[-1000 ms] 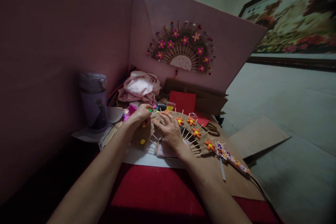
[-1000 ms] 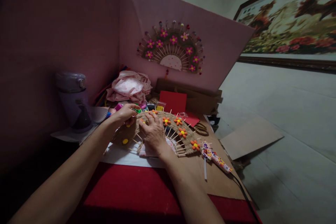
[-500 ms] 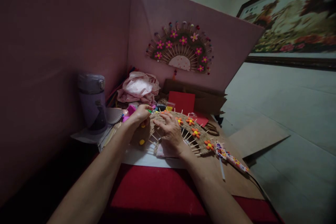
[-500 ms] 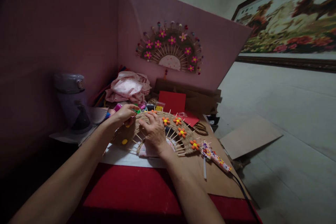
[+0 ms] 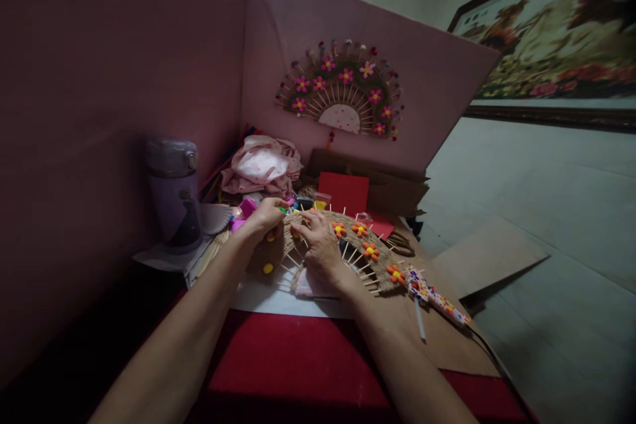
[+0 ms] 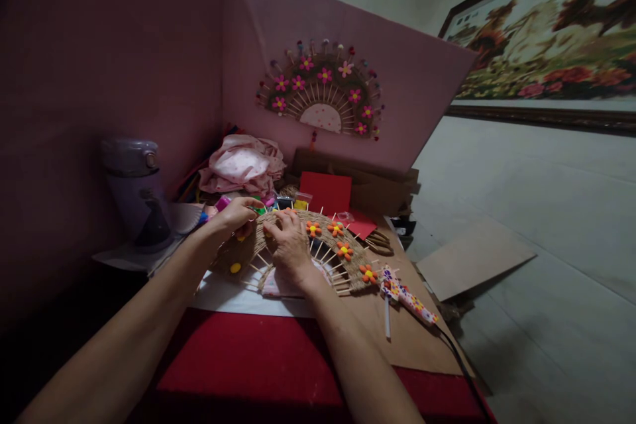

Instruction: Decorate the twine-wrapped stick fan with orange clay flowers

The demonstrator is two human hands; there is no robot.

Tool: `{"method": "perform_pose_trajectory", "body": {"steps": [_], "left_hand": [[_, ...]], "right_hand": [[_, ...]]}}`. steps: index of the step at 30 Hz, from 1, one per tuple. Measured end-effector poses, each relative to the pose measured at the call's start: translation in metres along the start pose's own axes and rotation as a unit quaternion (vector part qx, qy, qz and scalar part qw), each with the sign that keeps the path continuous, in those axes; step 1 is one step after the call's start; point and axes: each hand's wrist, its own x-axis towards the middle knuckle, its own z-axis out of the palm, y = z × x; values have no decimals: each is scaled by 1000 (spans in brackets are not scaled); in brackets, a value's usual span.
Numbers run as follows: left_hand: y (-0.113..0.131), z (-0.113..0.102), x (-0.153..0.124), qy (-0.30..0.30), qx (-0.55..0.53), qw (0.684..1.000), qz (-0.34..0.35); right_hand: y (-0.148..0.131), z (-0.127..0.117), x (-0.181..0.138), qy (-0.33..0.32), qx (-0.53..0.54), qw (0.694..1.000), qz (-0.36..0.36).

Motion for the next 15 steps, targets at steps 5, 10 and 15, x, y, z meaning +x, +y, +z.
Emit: {"method": "perform_pose_trajectory", "body": {"steps": [5,10,15], "left_hand": [[1,0,-1,1,-3,1000,-2],[0,1,1,3,-3,1000,-2],[-3,1,3,7,-2,1000,2]], "right_hand": [[2,-2,-2,23,4,1000,-14],[-1,-2,-1,17,-15,999,-27],[-2,-1,-2,66,16,998,-14]]}}
